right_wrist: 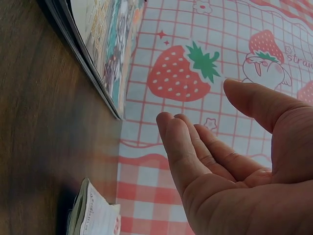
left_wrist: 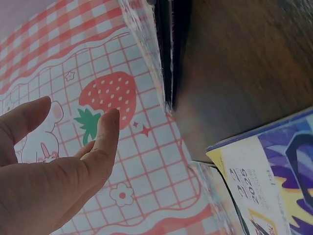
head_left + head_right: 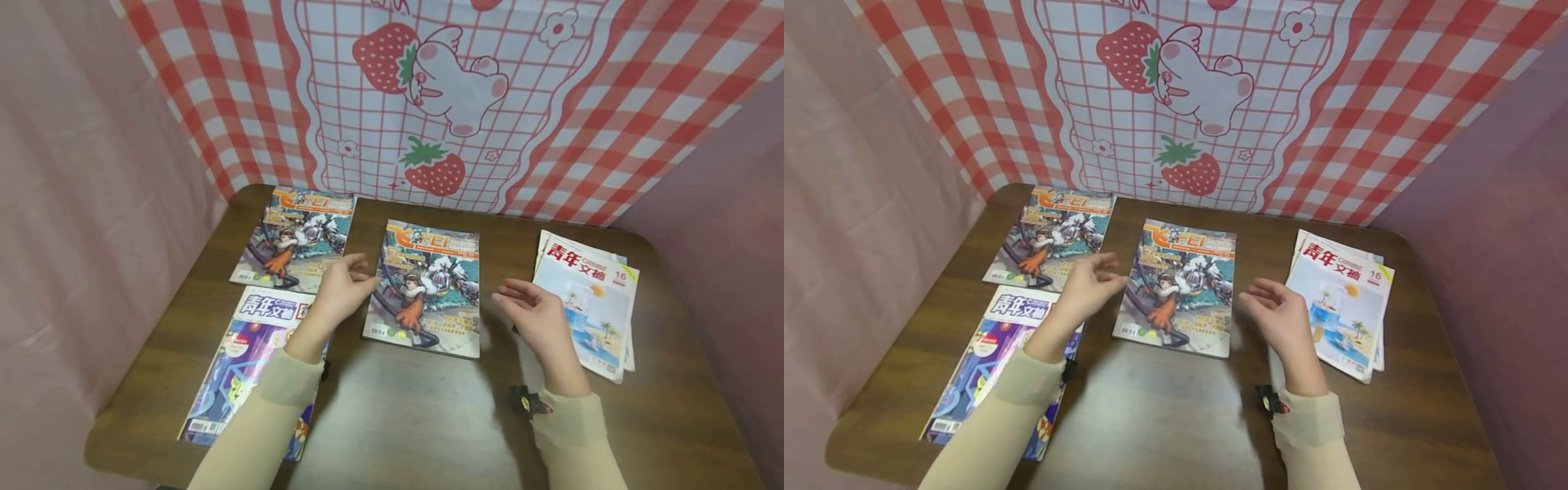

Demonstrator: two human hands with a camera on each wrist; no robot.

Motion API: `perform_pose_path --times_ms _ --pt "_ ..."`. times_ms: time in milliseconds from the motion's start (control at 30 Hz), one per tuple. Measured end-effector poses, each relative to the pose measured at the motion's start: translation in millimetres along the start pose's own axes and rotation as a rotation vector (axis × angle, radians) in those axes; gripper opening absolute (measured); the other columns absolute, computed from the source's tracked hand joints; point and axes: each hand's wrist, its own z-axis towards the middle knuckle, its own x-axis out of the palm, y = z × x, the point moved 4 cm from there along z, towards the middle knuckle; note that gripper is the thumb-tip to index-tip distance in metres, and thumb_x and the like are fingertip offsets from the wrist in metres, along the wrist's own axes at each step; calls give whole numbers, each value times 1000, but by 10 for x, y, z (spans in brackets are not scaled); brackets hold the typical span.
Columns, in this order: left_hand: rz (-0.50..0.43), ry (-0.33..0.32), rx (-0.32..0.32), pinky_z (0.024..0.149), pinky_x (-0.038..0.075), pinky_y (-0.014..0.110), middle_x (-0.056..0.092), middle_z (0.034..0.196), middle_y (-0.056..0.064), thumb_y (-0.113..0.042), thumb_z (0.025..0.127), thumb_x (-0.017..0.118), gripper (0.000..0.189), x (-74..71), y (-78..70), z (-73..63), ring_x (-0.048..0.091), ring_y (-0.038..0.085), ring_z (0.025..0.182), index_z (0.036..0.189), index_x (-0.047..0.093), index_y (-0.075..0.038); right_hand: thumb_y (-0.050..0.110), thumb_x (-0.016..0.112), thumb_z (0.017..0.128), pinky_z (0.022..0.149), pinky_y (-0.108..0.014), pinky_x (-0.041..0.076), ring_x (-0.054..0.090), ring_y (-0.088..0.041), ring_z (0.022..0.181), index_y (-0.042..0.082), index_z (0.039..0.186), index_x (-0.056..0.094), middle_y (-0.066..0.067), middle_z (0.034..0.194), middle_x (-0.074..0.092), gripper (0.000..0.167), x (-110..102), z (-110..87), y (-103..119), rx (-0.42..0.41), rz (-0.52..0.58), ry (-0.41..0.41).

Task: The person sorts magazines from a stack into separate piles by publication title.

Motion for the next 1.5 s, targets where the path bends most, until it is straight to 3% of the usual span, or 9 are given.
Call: perform_pose_path --times_ms 267,600,833,1000,1233,1500 --pt "43 -2 -2 83 59 38 59 131 29 2 86 73 59 3 -1 -9 67 36 103 139 49 14 36 75 95 81 -15 51 64 -17 114 -3 139 57 -20 130 65 62 42 6 -22 27 16 21" --pt "81 40 -51 88 57 40 62 127 26 -4 88 75 59 87 90 89 66 35 104 138 50 13 22 73 96 88 -16 49 62 -31 119 -9 140 54 -24 129 64 57 151 60 -76 52 -15 70" --pt "99 60 -79 93 55 41 62 126 27 -4 87 75 59 122 131 170 64 37 108 137 50 15 18 72 97 99 -33 50 60 -34 122 -11 141 51 -26 132 61 57 214 109 -92 59 -21 76" --pt "202 84 -113 99 50 47 61 128 27 -11 87 76 60 143 180 223 59 40 116 137 51 14 18 71 97 101 -45 49 59 -37 123 -12 141 50 -28 133 60 57 250 129 -105 85 -57 92" --pt "255 110 -147 105 45 47 62 129 25 -16 88 77 60 161 238 274 56 40 123 136 54 13 20 70 97 102 -49 47 58 -39 123 -13 142 49 -29 134 59 59 303 160 -117 102 -100 116" --pt "225 114 -156 105 46 45 62 127 26 -15 86 78 60 191 253 316 56 39 122 134 55 14 22 69 98 104 -51 45 55 -41 126 -15 142 46 -30 135 57 62 348 165 -109 123 -133 138"
